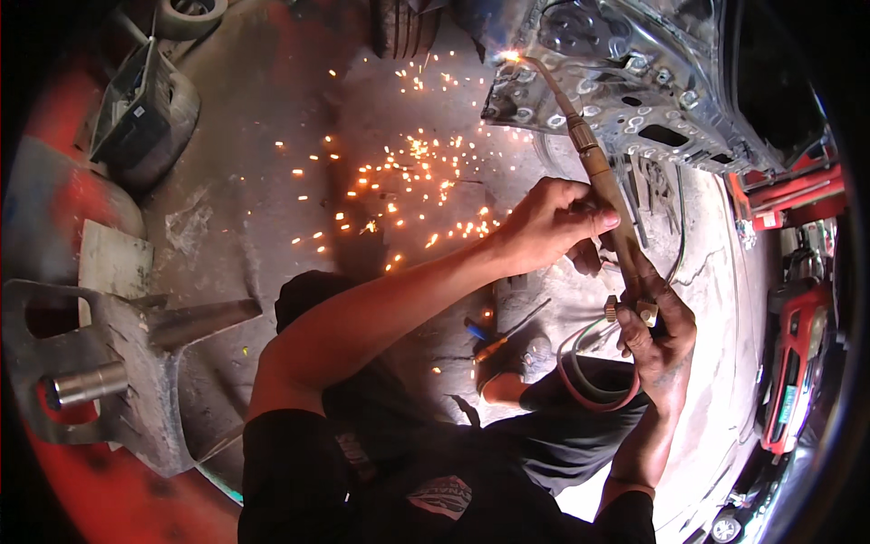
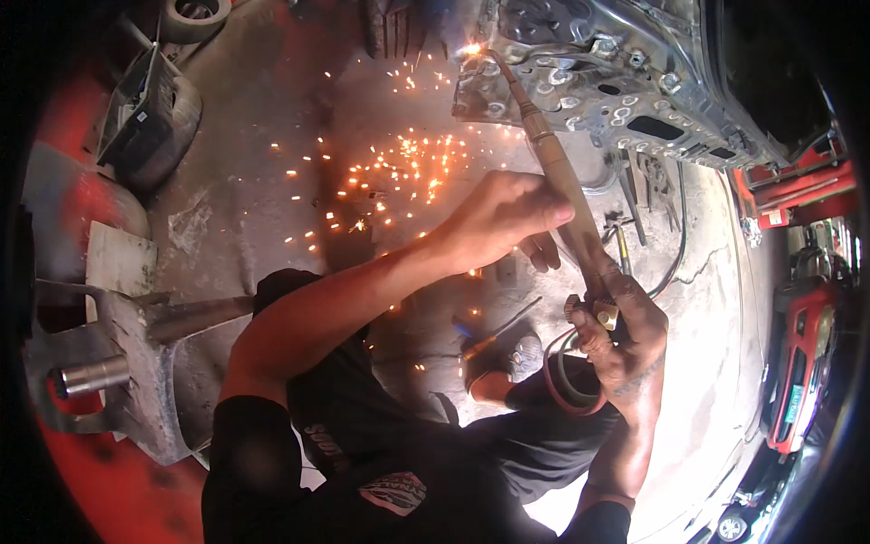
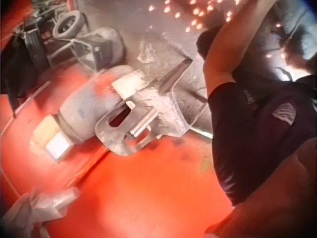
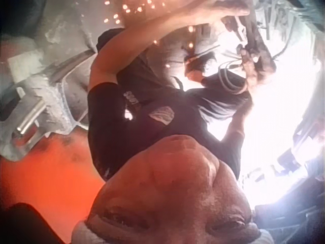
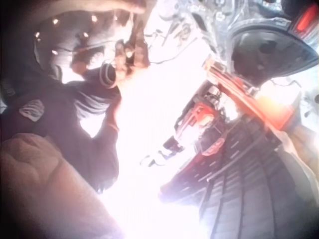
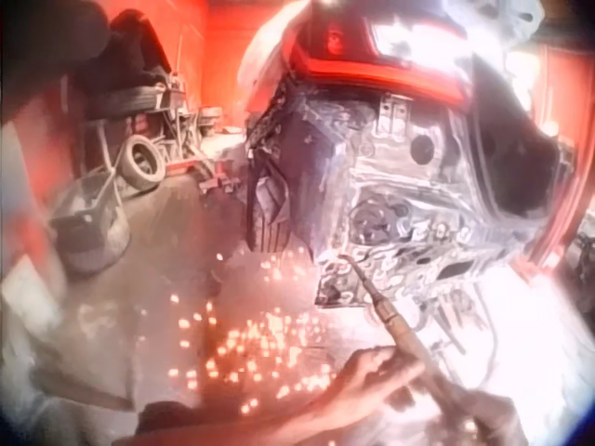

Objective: The person uses a brazing torch to heat and join metal components on a car door frame, applying a filler rod to the heated joints.

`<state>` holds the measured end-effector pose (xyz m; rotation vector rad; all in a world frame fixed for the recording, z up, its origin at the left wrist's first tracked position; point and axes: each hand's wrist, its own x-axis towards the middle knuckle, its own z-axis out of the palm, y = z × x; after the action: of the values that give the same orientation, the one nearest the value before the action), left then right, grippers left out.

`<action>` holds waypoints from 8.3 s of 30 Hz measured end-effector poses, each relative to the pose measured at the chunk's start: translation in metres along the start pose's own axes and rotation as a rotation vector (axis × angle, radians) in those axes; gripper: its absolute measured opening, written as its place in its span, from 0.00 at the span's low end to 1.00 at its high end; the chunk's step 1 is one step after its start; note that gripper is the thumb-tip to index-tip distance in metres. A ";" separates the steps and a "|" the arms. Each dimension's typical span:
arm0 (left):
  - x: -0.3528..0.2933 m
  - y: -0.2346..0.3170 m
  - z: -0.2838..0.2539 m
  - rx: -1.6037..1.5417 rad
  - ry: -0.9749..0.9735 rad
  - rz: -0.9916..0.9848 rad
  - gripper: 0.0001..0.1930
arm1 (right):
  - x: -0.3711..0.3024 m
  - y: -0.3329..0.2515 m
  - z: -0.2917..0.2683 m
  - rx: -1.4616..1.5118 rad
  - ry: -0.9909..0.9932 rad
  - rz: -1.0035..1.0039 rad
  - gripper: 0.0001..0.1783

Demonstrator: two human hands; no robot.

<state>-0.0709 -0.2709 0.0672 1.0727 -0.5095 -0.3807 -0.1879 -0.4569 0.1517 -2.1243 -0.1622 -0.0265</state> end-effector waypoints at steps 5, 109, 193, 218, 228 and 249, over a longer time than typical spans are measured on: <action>-0.001 0.012 0.004 -0.150 -0.023 -0.048 0.18 | 0.000 -0.011 -0.006 -0.068 -0.007 0.002 0.29; 0.002 0.009 -0.001 -0.270 -0.047 0.056 0.14 | 0.007 -0.055 -0.006 -0.298 -0.018 0.082 0.28; -0.005 0.015 -0.006 -0.321 -0.094 0.031 0.16 | 0.010 -0.073 -0.001 -0.450 -0.023 0.015 0.34; -0.006 0.019 -0.007 -0.247 -0.089 0.088 0.17 | 0.014 -0.078 0.002 -0.524 -0.051 -0.128 0.28; -0.005 0.017 -0.008 -0.254 -0.109 0.073 0.16 | 0.012 -0.087 0.002 -0.569 -0.050 -0.032 0.27; -0.008 0.021 -0.008 -0.270 -0.094 0.074 0.17 | 0.014 -0.089 0.002 -0.628 -0.059 -0.056 0.29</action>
<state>-0.0718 -0.2515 0.0811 0.7757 -0.5624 -0.4229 -0.1850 -0.4067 0.2267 -2.7475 -0.2751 -0.0533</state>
